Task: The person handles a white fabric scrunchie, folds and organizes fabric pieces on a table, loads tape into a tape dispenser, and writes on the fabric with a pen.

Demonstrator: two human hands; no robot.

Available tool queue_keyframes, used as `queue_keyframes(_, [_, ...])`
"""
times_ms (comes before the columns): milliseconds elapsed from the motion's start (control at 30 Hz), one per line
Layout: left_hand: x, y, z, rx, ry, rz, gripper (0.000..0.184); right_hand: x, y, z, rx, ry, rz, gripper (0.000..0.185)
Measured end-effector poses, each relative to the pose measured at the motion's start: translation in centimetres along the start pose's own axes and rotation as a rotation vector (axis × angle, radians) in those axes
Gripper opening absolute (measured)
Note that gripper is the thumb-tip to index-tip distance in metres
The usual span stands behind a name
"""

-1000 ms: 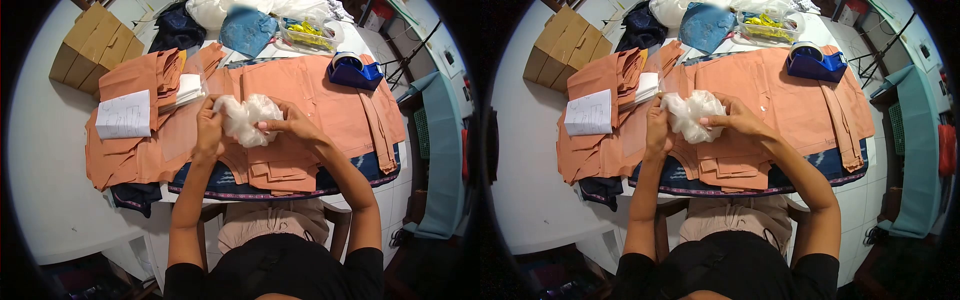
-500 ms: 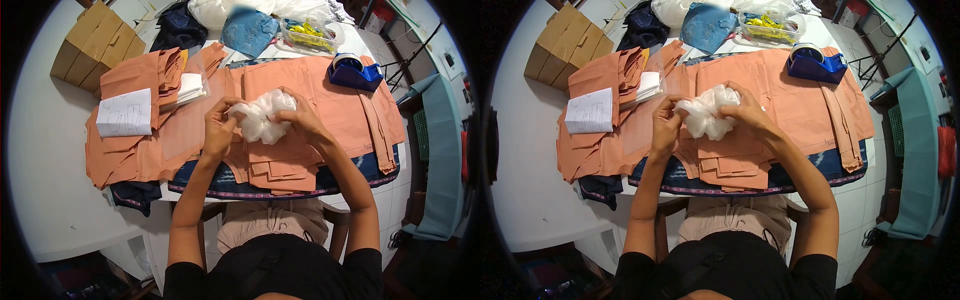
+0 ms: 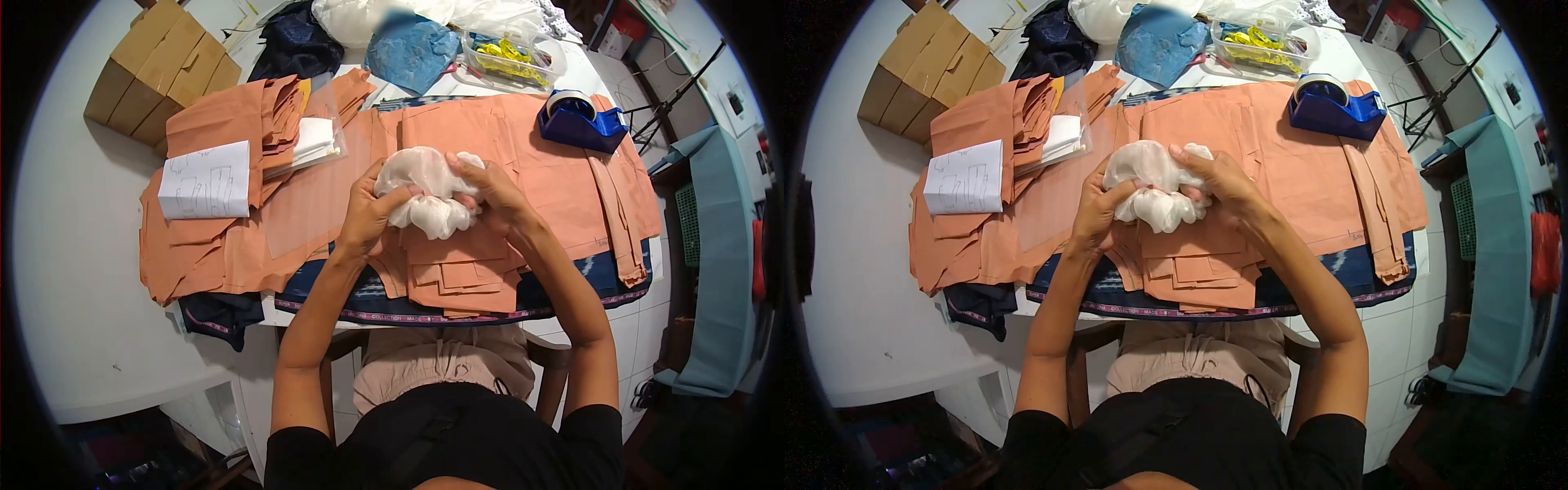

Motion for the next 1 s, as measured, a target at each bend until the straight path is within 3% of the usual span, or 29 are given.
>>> queue_keyframes(100, [0.0, 1.6, -0.7, -0.181, -0.043, 0.107, 0.031, -0.3, -1.2, -1.4, 0.064, 0.137, 0.099, 0.033])
queue_keyframes(200, [0.0, 2.0, -0.7, -0.204, -0.015, 0.131, 0.031, -3.4, -1.6, -6.0, -0.747, 0.745, 0.487, 0.034])
queue_keyframes(333, [-0.1, 1.1, -0.5, -0.197, -0.044, 0.064, 0.031, -3.3, -4.6, -6.0, -1.089, 0.757, 0.231, 0.035])
queue_keyframes(500, [-0.2, 0.4, 0.8, -0.069, -0.080, -0.006, 0.033, -1.6, -3.7, -3.8, -1.051, 0.517, 0.128, 0.028])
queue_keyframes(600, [-0.1, 0.5, 0.9, 0.126, -0.082, 0.007, 0.033, -0.7, -1.8, -0.7, -0.084, 0.069, 0.000, 0.023])
queue_keyframes(667, [0.2, 0.8, 0.7, 0.224, -0.087, 0.019, 0.033, -0.3, -1.3, -0.4, 0.015, 0.103, -0.008, 0.022])
queue_keyframes(767, [0.3, 0.7, 2.2, 0.852, -0.374, 0.099, 0.022, 0.0, -0.7, -0.2, 0.220, 0.174, -0.025, 0.023])
queue_keyframes(800, [0.3, 0.7, 2.3, 0.854, -0.379, 0.099, 0.022, 0.0, -1.1, -0.2, 0.262, 0.142, -0.094, 0.023])
queue_keyframes(900, [0.6, 2.2, -0.4, 0.301, -0.043, 0.067, 0.020, -0.3, -2.1, -0.1, 0.338, 0.082, -0.231, 0.023])
queue_keyframes(1000, [0.0, 0.5, 0.0, 0.036, -0.003, 0.031, 0.023, 0.2, -1.9, -0.2, 0.486, 0.113, -0.294, 0.030])
Point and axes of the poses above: each hand's wrist, its own x-axis towards the middle knuckle, its own y-axis out of the back of the hand, z = x × y, the point moved 8 cm from there along x, towards the middle knuckle, and after that the axes turned 9 degrees about -z, right-handed, at the moved point
